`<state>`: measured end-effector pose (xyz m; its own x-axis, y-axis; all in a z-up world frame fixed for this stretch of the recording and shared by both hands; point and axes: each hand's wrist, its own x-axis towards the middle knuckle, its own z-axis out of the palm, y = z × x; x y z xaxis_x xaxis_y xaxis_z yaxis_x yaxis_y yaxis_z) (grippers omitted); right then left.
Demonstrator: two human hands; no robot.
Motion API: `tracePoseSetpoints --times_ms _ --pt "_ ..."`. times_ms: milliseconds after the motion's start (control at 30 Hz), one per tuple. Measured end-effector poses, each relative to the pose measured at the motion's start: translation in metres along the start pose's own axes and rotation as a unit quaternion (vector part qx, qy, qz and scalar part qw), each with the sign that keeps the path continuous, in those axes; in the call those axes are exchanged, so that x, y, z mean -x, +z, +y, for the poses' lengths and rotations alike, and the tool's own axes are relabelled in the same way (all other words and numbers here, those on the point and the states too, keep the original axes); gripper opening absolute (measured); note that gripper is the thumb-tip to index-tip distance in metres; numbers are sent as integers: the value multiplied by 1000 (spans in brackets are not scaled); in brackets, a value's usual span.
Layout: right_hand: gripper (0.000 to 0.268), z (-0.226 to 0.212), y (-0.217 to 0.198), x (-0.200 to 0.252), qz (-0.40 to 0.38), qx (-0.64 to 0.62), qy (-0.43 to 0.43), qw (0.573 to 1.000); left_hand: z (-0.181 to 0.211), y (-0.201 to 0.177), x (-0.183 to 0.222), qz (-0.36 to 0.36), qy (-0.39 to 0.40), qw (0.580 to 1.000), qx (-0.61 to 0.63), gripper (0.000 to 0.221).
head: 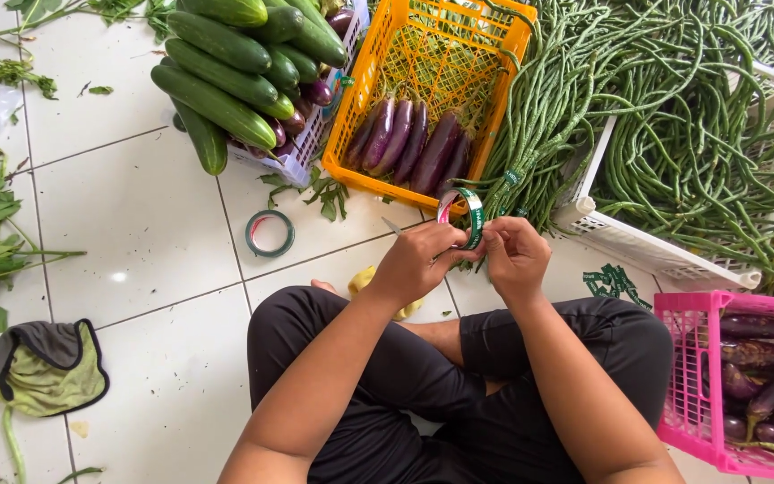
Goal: Bundling long beans with tape and wiping eggplants with a cloth to prepare them for sale.
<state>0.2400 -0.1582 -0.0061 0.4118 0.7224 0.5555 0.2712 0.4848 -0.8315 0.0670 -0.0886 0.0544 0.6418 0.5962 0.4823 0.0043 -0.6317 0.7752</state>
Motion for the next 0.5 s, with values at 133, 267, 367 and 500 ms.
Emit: tracePoseSetpoints --times_ms 133,267,367,500 --pt "9 9 -2 8 15 -8 4 1000 -3 5 0 11 2 1000 -6 12" --pt "11 5 1 8 17 -2 17 1000 -6 9 3 11 -8 1000 -2 13" --pt "12 0 4 2 7 3 15 1000 -9 8 2 1 -13 1000 2 9" --pt "14 1 2 0 -7 20 8 1000 -9 10 2 2 -14 1000 -7 10"
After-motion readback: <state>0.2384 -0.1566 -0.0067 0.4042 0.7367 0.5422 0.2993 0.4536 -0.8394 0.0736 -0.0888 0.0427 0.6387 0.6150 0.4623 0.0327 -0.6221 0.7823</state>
